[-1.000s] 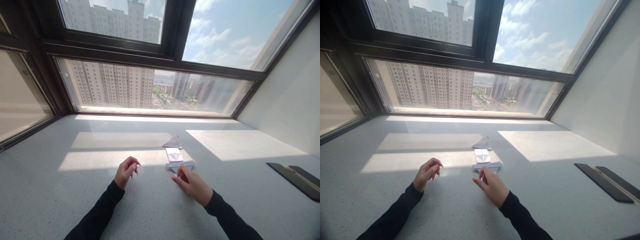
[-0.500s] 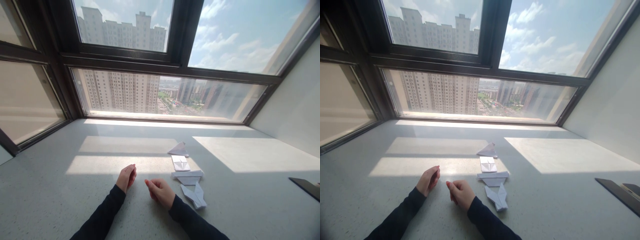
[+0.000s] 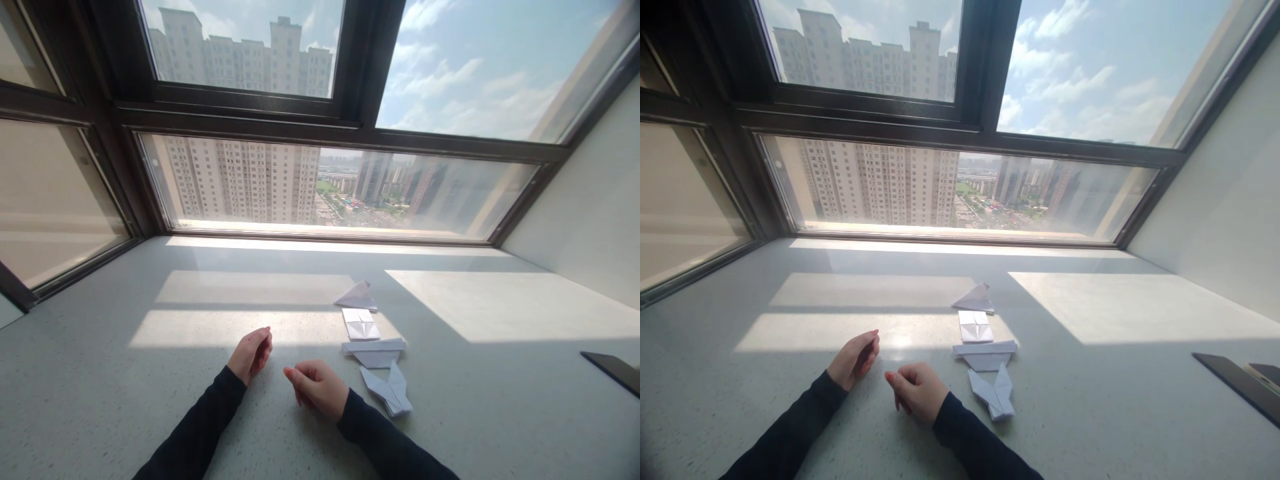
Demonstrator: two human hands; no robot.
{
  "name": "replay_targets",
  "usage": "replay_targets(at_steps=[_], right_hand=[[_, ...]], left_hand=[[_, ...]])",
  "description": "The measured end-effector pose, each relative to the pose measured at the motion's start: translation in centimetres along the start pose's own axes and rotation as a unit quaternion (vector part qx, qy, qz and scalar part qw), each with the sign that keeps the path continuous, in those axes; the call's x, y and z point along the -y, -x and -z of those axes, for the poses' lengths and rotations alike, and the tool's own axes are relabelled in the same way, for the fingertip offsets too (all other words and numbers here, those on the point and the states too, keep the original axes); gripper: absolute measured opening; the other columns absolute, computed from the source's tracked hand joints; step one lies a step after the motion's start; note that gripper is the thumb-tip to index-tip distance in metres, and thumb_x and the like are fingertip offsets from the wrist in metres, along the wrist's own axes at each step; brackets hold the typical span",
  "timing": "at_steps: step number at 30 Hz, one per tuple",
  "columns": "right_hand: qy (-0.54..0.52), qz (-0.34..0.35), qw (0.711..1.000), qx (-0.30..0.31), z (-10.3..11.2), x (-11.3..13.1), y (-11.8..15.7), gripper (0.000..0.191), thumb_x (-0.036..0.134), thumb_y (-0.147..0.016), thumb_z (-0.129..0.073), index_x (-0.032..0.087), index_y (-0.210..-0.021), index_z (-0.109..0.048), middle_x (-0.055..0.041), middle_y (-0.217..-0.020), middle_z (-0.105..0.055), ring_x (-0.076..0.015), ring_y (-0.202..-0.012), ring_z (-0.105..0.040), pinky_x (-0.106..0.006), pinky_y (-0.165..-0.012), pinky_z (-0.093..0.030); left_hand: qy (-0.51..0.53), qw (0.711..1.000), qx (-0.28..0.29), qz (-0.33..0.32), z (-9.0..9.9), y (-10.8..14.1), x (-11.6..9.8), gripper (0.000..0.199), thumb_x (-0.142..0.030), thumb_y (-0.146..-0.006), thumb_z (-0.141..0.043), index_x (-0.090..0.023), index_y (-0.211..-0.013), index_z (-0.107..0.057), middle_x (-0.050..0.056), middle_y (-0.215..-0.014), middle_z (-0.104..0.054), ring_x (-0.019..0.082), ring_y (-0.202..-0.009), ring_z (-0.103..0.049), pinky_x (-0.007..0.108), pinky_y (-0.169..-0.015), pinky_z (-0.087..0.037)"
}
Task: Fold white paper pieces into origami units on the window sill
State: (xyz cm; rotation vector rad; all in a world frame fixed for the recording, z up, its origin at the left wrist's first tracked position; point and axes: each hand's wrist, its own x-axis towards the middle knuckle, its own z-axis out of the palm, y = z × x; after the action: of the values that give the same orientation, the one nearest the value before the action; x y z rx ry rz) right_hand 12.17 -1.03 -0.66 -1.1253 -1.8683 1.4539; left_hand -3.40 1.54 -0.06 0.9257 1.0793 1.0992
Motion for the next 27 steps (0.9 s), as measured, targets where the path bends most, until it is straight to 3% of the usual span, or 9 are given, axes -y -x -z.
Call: replay_targets(at_steps=[27], right_hand=[[0.032, 0.007, 0.999, 0.015, -0.28, 0.29, 0.21, 0.044, 0.053, -0.074, -0.040, 0.016, -0.050, -0.045, 0.0055, -0.038, -0.043, -0.0051, -0.032, -0.038, -0.016, -0.035, -0.028]], left_hand=[[0.001, 1.000, 0.005, 0.011, -0.07, -0.05, 0.11, 0.033, -0.044, -0.064, -0.049, -0.017, -0.049, -0.040, -0.007, -0.032, -0.038, 0.002, -0.024, -0.027, 0.016, -0.028, -0.017]])
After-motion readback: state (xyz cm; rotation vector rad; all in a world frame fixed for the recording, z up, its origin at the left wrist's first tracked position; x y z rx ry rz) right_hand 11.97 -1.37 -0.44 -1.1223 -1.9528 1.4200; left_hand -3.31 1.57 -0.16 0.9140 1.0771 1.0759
